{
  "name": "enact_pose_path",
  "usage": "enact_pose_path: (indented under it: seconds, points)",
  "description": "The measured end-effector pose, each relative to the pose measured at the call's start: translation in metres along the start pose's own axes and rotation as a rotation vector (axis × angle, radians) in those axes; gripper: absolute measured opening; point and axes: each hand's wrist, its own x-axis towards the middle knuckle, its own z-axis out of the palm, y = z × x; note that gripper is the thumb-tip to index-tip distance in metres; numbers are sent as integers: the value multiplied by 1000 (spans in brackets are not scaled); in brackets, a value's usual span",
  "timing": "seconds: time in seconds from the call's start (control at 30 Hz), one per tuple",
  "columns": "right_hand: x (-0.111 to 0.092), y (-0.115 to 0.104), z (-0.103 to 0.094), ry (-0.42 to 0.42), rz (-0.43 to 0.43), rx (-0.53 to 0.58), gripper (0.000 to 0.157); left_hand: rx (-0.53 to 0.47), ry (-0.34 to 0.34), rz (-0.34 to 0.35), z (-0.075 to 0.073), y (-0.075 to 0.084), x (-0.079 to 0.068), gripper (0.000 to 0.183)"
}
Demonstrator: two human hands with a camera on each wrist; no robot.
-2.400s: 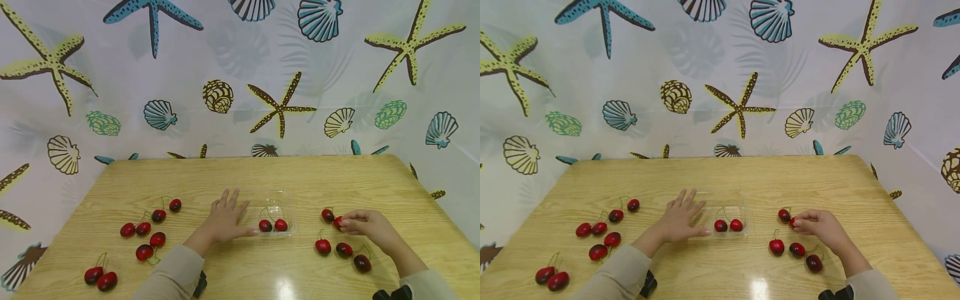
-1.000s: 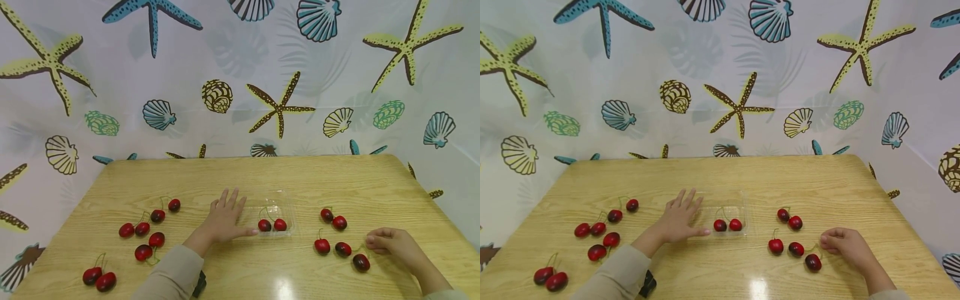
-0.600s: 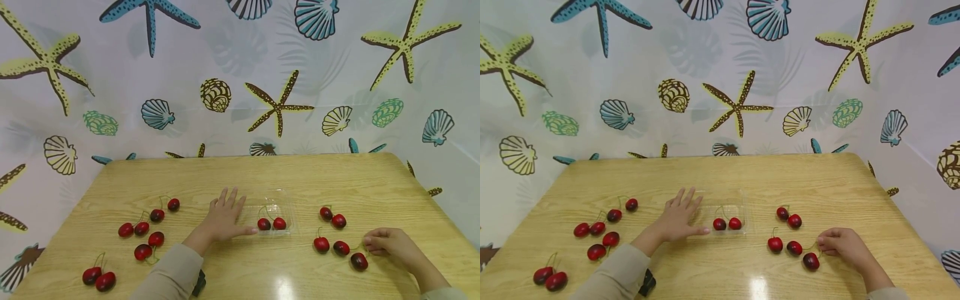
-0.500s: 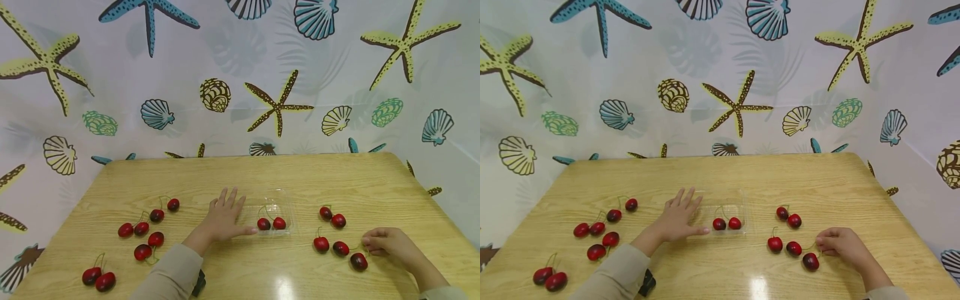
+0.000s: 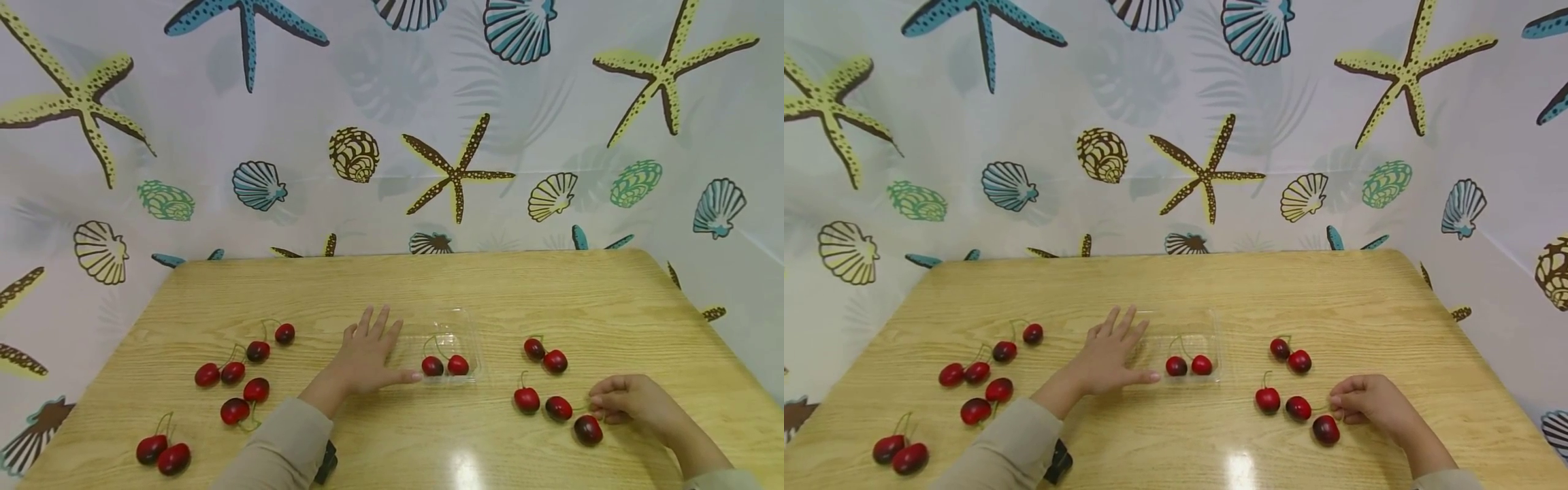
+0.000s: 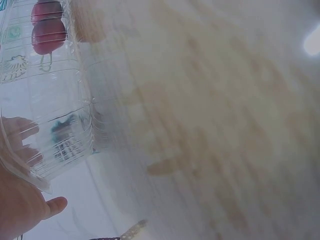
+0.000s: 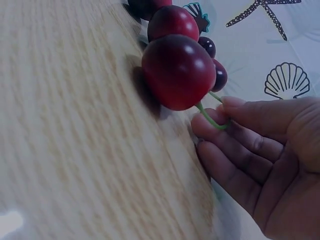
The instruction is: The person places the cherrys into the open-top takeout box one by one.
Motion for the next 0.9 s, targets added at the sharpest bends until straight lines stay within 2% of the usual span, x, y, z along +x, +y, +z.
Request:
enact_pose_path:
  seconds: [0.27, 0.5, 0.7, 0.9]
  points:
    - [-1, -1, 1, 14, -24, 60, 27, -4, 7, 6, 3, -2, 2, 97]
    - [0, -1, 1, 34, -60, 60, 30, -7, 5, 1, 2, -2, 2, 97]
    - [2, -1, 0, 41, -63, 90, 25, -10, 6, 5, 1, -1, 1, 96]
    - [2, -5, 0, 70, -69, 82, 29, -8, 6, 4, 1, -1, 1, 96]
